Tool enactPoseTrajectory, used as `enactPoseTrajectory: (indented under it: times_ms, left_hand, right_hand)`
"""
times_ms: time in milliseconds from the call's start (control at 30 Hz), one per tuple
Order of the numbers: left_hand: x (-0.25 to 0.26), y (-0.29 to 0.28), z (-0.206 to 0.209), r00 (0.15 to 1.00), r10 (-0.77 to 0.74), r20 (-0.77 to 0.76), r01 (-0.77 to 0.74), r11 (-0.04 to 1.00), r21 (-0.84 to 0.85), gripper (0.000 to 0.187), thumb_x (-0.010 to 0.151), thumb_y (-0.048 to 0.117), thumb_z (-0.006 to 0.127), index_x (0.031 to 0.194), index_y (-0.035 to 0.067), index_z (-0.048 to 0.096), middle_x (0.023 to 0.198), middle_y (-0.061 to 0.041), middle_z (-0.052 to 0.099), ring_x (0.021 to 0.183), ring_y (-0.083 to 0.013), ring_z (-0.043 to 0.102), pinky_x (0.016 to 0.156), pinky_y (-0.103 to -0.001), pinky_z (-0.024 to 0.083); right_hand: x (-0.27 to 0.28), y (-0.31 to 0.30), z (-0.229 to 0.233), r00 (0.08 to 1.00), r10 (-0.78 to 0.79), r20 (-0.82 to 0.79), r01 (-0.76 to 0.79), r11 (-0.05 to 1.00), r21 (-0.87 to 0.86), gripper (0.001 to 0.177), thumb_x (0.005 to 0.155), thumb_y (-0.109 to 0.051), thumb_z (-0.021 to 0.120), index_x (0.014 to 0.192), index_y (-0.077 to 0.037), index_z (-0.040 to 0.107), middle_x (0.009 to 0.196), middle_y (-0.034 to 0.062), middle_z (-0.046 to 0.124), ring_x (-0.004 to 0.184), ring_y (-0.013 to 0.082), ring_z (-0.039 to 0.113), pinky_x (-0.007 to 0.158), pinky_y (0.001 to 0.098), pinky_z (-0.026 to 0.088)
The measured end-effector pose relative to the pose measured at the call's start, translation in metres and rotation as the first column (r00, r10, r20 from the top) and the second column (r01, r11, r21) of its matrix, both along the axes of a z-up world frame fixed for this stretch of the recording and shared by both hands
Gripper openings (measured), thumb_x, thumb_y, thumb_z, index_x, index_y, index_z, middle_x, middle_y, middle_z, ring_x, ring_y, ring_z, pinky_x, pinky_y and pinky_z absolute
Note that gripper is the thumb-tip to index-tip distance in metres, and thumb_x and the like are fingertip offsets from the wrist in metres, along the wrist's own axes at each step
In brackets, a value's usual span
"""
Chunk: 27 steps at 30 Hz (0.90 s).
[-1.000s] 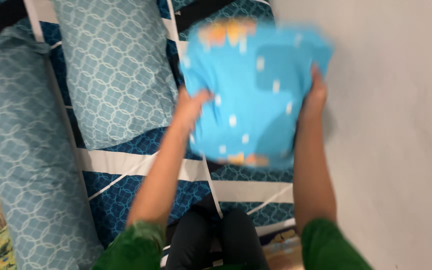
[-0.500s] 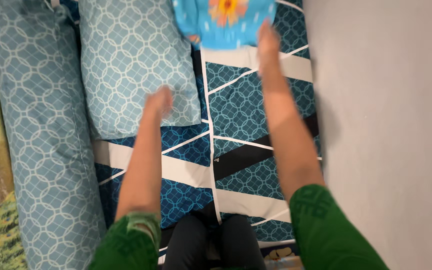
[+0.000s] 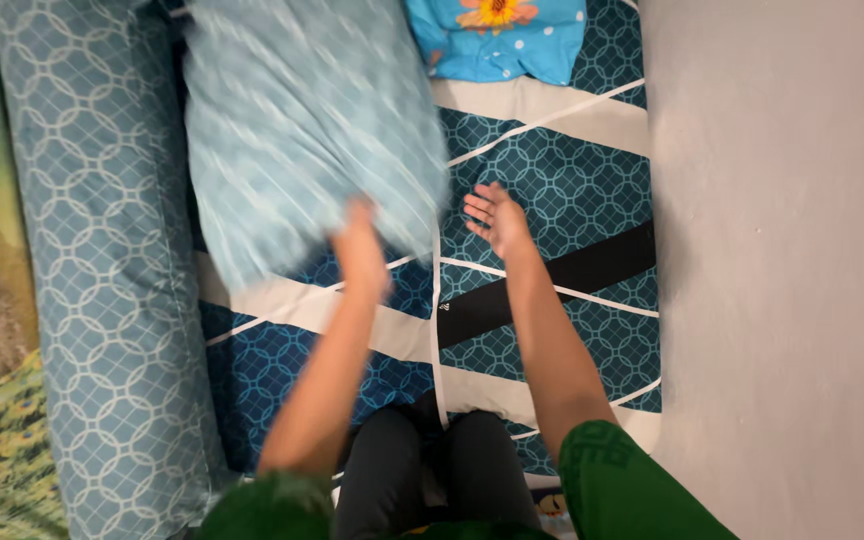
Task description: The person straightens a peacock-patterned bedsheet and a blue patterned sheet on a bed, then places two pillows at the head of the bed. The person repeatedly smooths and adjusts the sheets and pillows to tidy the bed.
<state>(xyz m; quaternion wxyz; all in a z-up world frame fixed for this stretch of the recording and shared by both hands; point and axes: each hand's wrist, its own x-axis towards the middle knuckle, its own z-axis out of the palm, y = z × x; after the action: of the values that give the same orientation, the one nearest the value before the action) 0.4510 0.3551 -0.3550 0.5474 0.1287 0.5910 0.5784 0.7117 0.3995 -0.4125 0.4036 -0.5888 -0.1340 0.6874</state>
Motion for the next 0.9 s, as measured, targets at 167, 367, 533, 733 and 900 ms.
enactPoseTrajectory:
  times_ms: [167,367,533,733,900]
  left_hand:
    - [0.091,-0.206,0.041,0.914,-0.351,0.202,0.401,0.858,-0.323,0.089,0.08,0.054,0.074,0.147,0.001,0.05,0.152,-0.01,0.053,0.138,-0.0241,0.048,0.116,-0.036,0.035]
    - [0.089,-0.272,0.029,0.844,-0.344,0.411,0.53,0.653,-0.541,0.074,0.085,0.047,0.07,0.136,-0.005,0.061,0.137,-0.019,0.065,0.124,-0.0309,0.059,0.109,-0.042,0.043]
    - [0.063,-0.304,0.061,0.794,-0.603,0.077,0.577,0.708,-0.406,0.07,0.081,0.047,0.072,0.129,-0.004,0.066,0.134,-0.015,0.068,0.122,-0.0282,0.062,0.106,-0.038,0.046]
    - [-0.001,-0.313,0.116,0.18,-0.943,0.281,0.936,0.076,-0.343,0.066,0.095,0.06,0.051,0.133,0.007,0.06,0.126,-0.015,0.069,0.115,-0.0291,0.066,0.1,-0.042,0.051]
    - [-0.139,-0.208,0.046,0.182,-0.407,-0.895,0.759,0.636,-0.135,0.036,0.108,0.026,0.049,0.128,-0.001,0.063,0.133,-0.026,0.06,0.12,-0.0432,0.056,0.101,-0.051,0.043]
  right_hand:
    - [0.011,-0.058,0.013,0.955,0.27,0.122,-0.277,0.96,0.046,0.091,0.089,-0.066,0.056,0.156,-0.011,0.031,0.154,0.0086,0.046,0.138,0.0224,0.045,0.112,0.0395,0.036]
    - [-0.006,-0.141,0.041,0.905,0.349,0.244,-0.365,0.931,0.022,0.066,0.068,-0.029,0.078,0.122,0.007,0.071,0.11,0.0165,0.075,0.098,0.0273,0.07,0.091,0.0384,0.054]
    - [-0.011,-0.195,0.083,0.995,0.097,0.009,-0.097,0.984,0.149,0.056,0.068,-0.026,0.075,0.115,0.004,0.069,0.099,0.0156,0.072,0.087,0.0294,0.069,0.082,0.0405,0.054]
    - [0.073,-0.303,0.077,0.815,0.075,0.575,-0.099,0.995,0.01,0.073,0.081,-0.037,0.081,0.135,0.003,0.053,0.124,0.0156,0.063,0.107,0.028,0.064,0.093,0.0435,0.052]
    - [0.214,-0.333,0.05,0.803,-0.261,0.536,0.203,0.965,0.166,0.026,0.11,-0.034,0.062,0.115,-0.009,0.057,0.092,0.0005,0.049,0.081,0.0157,0.047,0.073,0.0352,0.045]
